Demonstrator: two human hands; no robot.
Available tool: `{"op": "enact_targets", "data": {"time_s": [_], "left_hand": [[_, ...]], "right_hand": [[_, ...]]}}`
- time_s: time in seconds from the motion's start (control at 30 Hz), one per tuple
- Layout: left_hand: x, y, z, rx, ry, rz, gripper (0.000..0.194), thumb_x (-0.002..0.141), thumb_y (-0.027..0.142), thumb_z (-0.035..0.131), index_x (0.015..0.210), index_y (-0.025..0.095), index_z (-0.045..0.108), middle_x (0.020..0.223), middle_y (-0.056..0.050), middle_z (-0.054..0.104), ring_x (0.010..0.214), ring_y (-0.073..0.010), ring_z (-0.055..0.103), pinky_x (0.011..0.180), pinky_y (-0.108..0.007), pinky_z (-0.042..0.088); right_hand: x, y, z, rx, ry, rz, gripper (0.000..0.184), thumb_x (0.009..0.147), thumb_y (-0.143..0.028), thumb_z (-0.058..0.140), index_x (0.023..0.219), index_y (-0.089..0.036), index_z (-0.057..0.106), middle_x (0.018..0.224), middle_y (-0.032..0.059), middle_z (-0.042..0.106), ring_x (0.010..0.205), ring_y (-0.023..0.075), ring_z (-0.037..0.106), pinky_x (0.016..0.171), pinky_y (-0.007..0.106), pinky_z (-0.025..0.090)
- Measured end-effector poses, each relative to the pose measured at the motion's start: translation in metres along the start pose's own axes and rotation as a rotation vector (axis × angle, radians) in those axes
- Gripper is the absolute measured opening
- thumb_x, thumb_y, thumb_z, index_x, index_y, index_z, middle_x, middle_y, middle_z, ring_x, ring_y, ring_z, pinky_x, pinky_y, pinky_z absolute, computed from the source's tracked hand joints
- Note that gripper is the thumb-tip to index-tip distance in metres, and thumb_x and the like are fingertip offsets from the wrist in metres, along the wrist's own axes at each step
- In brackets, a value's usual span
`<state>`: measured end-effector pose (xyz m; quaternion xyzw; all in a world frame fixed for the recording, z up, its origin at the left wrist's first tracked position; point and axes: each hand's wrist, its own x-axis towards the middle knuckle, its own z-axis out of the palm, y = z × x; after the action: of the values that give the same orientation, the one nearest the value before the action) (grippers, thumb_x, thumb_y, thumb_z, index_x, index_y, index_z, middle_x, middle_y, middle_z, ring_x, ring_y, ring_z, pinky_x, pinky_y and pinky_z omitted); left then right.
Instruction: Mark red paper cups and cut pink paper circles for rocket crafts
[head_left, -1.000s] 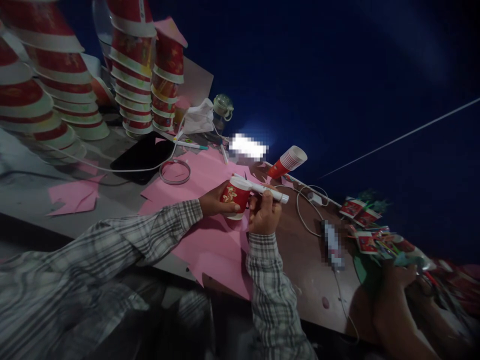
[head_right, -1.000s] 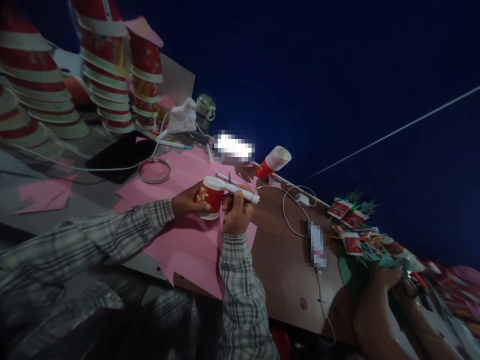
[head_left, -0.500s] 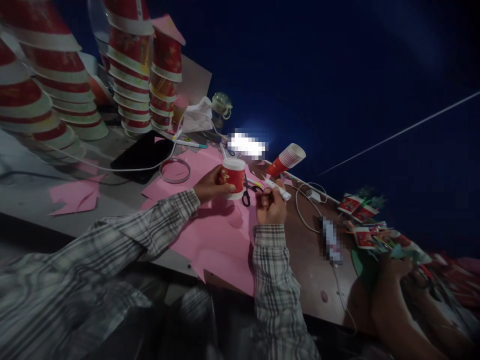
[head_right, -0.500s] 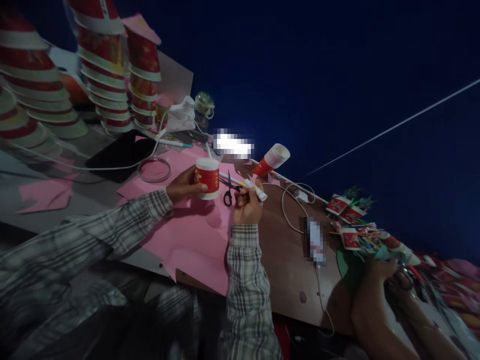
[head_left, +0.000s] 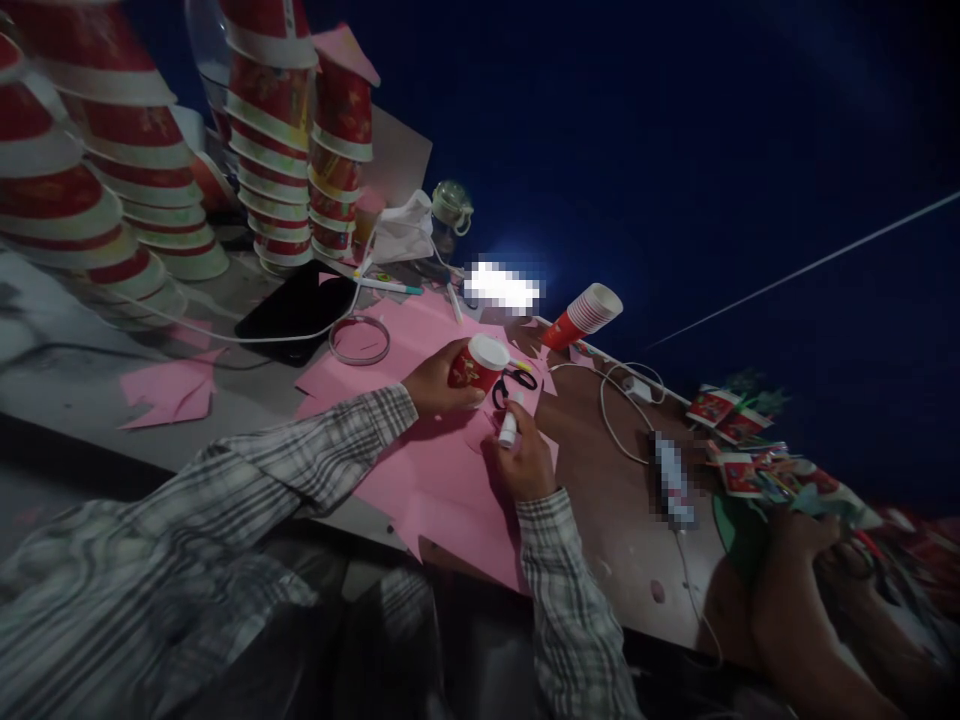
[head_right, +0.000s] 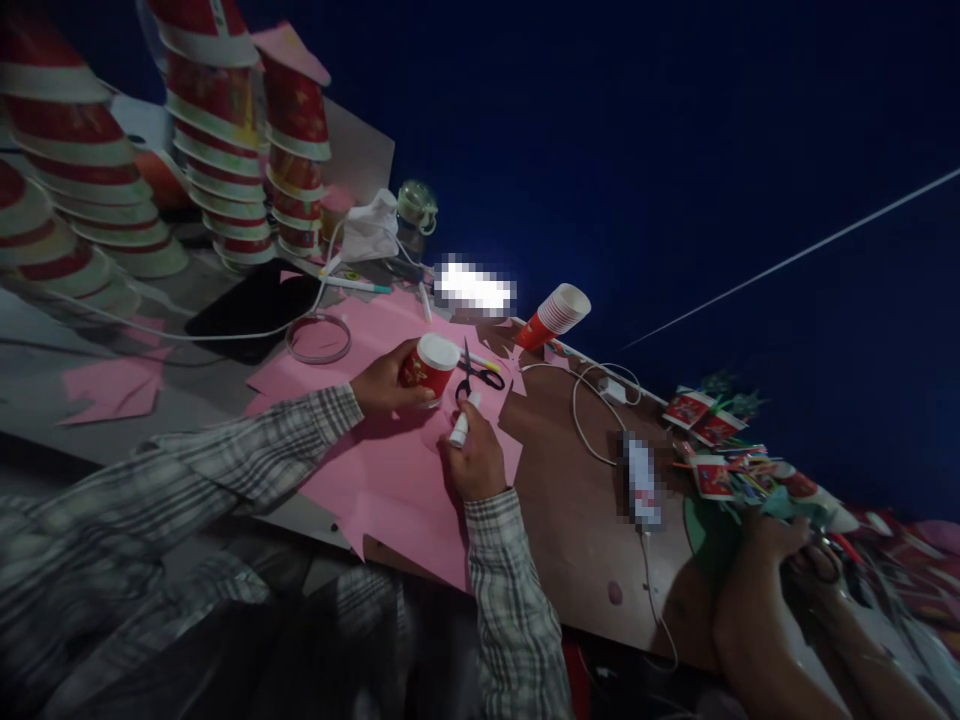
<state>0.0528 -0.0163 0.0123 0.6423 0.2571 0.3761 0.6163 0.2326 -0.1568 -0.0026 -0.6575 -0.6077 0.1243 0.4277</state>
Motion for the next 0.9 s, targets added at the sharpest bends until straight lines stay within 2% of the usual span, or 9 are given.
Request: {"op": "enact_targets", "data": {"time_s": [0.1,0.2,0.3,0.4,0.47,0.53,0.63,0.73,0.9], "left_hand": [[-0.001,-0.004,0.002,0.099,-0.012,0.064,0.084,0.065,0.036,0.085,0.141,0.017,0.053,0.131,-0.015,0.066,0.118,-0.0325,0.064,0.105,-0.050,0.051],[0.000,-0.008,0.001,0.200,-0.009,0.096,0.088,0.066,0.038,0.082,0.144,0.017,0.050,0.135,-0.017,0.064,0.122,-0.0347,0.063,0.107,-0.053,0.051],[0.000,-0.012,0.000,0.323,-0.039,0.124,0.090,0.067,0.040,0.081,0.147,0.018,0.048,0.139,-0.017,0.063,0.125,-0.0349,0.063,0.108,-0.051,0.052],[-0.001,-0.015,-0.001,0.484,-0.115,0.170,0.084,0.074,0.041,0.078,0.149,0.020,0.045,0.141,-0.016,0.062,0.124,-0.0329,0.065,0.106,-0.048,0.054],[-0.002,-0.015,0.000,0.562,-0.157,0.199,0.079,0.075,0.040,0.078,0.146,0.018,0.048,0.136,-0.016,0.065,0.121,-0.0331,0.066,0.105,-0.049,0.054],[-0.002,-0.012,0.000,0.632,-0.193,0.202,0.077,0.074,0.039,0.079,0.142,0.016,0.052,0.131,-0.016,0.068,0.119,-0.0348,0.066,0.105,-0.050,0.053],[-0.001,-0.005,0.001,0.766,-0.231,0.162,0.079,0.075,0.042,0.080,0.145,0.017,0.051,0.130,-0.015,0.070,0.121,-0.0352,0.066,0.108,-0.048,0.049],[0.000,0.000,0.002,0.862,-0.259,0.106,0.082,0.077,0.044,0.080,0.148,0.020,0.048,0.134,-0.013,0.071,0.125,-0.0345,0.066,0.115,-0.050,0.042],[0.002,-0.002,0.004,0.935,-0.268,0.037,0.089,0.076,0.050,0.080,0.151,0.019,0.042,0.142,-0.015,0.067,0.132,-0.0355,0.063,0.124,-0.054,0.030]], "right_hand": [[-0.004,0.004,0.012,-0.180,-0.069,-0.095,0.050,0.082,-0.027,0.066,0.131,-0.021,0.069,0.111,0.0129,0.079,0.100,0.0290,0.074,0.094,0.049,0.062],[-0.001,0.009,0.013,-0.232,-0.008,-0.135,0.045,0.085,-0.026,0.060,0.129,-0.020,0.070,0.110,0.0124,0.080,0.097,0.0269,0.075,0.091,0.045,0.063],[0.009,0.014,-0.006,-0.205,0.239,-0.062,0.044,0.085,-0.038,0.065,0.124,-0.018,0.071,0.118,0.0132,0.078,0.100,0.0258,0.075,0.092,0.042,0.062],[0.026,0.008,-0.035,-0.209,0.551,-0.013,0.050,0.081,-0.048,0.071,0.121,-0.017,0.070,0.120,0.0147,0.075,0.109,0.0288,0.072,0.100,0.048,0.059],[0.037,-0.004,-0.048,-0.191,0.650,-0.043,0.054,0.080,-0.050,0.073,0.122,-0.017,0.069,0.119,0.0147,0.074,0.102,0.0282,0.073,0.098,0.050,0.059],[0.046,-0.019,-0.050,-0.160,0.607,-0.123,0.052,0.082,-0.048,0.073,0.124,-0.018,0.068,0.114,0.0126,0.075,0.093,0.0248,0.073,0.091,0.046,0.061],[0.051,-0.034,-0.038,-0.155,0.426,-0.231,0.044,0.087,-0.041,0.070,0.125,-0.020,0.068,0.106,0.0096,0.077,0.091,0.0228,0.075,0.087,0.040,0.063],[0.052,-0.035,-0.025,-0.182,0.285,-0.309,0.039,0.090,-0.037,0.068,0.125,-0.021,0.067,0.107,0.0094,0.079,0.097,0.0238,0.076,0.088,0.039,0.063],[0.052,-0.033,-0.019,-0.215,0.197,-0.356,0.039,0.092,-0.033,0.067,0.130,-0.023,0.065,0.110,0.0091,0.081,0.101,0.0244,0.078,0.089,0.039,0.064]]}}
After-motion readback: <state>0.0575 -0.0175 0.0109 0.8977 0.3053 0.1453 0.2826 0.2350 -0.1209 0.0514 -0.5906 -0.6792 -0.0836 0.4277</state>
